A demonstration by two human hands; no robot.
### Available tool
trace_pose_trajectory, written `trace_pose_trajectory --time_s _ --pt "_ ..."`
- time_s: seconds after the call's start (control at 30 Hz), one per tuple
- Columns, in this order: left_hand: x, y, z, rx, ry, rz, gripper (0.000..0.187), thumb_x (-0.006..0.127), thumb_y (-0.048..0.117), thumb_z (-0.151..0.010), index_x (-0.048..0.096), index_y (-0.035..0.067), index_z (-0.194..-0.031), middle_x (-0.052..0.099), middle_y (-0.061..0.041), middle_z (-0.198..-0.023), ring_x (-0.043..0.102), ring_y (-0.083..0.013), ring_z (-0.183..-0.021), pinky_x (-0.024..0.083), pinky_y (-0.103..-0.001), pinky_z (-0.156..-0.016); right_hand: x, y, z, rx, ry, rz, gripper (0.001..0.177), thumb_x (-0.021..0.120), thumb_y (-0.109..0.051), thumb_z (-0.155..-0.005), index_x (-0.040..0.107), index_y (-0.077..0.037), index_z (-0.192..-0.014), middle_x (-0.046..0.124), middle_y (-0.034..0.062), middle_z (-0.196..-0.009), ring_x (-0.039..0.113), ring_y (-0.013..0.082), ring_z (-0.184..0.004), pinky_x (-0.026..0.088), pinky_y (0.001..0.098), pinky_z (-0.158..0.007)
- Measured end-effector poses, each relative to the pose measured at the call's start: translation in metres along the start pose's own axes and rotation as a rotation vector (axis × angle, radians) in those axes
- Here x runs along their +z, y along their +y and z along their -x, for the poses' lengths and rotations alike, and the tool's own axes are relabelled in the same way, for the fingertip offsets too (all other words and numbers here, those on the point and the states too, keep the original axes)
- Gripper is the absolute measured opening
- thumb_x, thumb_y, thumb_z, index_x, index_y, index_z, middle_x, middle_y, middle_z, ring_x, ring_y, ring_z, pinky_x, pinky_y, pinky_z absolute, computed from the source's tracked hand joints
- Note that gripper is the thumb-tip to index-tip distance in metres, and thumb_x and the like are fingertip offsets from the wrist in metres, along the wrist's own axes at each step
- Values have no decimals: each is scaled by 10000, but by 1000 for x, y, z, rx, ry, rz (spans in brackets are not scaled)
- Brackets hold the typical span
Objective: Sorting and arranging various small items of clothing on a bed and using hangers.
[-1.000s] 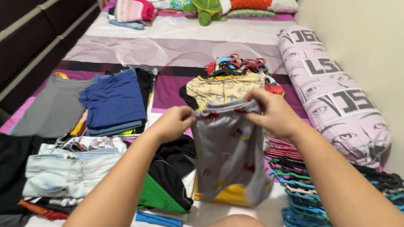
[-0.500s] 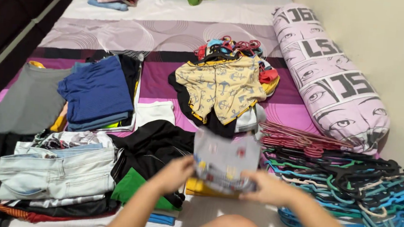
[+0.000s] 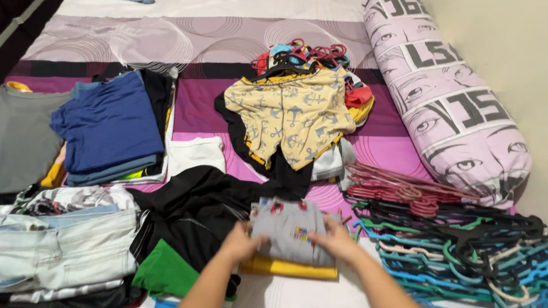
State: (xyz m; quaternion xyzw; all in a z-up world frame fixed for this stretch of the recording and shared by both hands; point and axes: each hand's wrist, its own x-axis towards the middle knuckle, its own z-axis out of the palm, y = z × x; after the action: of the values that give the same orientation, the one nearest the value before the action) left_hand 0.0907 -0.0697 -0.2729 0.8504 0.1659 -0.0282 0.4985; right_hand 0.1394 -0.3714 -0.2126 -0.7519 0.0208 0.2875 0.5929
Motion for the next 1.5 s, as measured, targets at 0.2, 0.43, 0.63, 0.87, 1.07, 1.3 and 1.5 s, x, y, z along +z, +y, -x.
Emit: trace_pose_trajectory --time_s 0.2,0.43,0.63,0.87,1.07,1.3,1.5 --pt "4 15 30 -260 -41 -225 695 828 442 -760 577 50 -1276 716 -178 -1146 693 -300 -1069 540 -396 -946 62 -69 70 -272 530 848 969 873 -473 -728 398 -57 -1464 491 214 -1429 501 363 -1317 422 425 -1106" --pt "32 -24 29 -392 176 222 706 851 323 -698 571 26 -1274 773 -172 -1057 766 -273 -944 593 -370 -835 94 -77 55 -311 -124 1177 936 739 -441 -870 221 -322 -1640 106 94 -1729 1 342 -1537 38 634 -1199" --pt "42 -10 78 -1092 -223 435 670 708 510 -839 547 160 -1388 653 -248 -987 622 -347 -831 465 -470 -699 34 -44 -14 -213 -284 277 568 417 -440 -1055 380 -204 -1570 362 77 -1658 218 280 -1563 122 569 -1235" --pt "68 -33 54 -832 -47 1180 590 867 297 -843 653 66 -1342 672 -122 -1106 628 -260 -968 542 -401 -772 -77 -131 49 2 -25 -772 682 391 -522 -1006 456 -65 -1507 554 163 -1470 527 361 -1333 369 552 -1132" --pt "37 5 87 -651 -167 1106 482 715 106 -820 612 54 -1288 739 -136 -1187 754 -285 -991 658 -430 -778 -97 -186 97 -324 116 -695 650 363 -501 -1024 399 -114 -1545 530 85 -1510 492 309 -1387 353 517 -1161" --pt "-23 1 134 -728 -451 457 785 717 8 -767 398 183 -1463 712 -116 -1191 712 -296 -958 592 -425 -741 -48 -126 5 -313 535 792 489 372 -313 -1050 562 -149 -1470 670 167 -1292 634 350 -1139 480 477 -1004" --pt "9 -3 115 -506 -189 564 890 936 88 -679 454 31 -1425 745 -151 -1211 750 -227 -992 628 -346 -828 99 -103 45 -218 -196 1195 764 542 -488 -902 263 -361 -1602 99 46 -1700 4 294 -1571 4 693 -1175"
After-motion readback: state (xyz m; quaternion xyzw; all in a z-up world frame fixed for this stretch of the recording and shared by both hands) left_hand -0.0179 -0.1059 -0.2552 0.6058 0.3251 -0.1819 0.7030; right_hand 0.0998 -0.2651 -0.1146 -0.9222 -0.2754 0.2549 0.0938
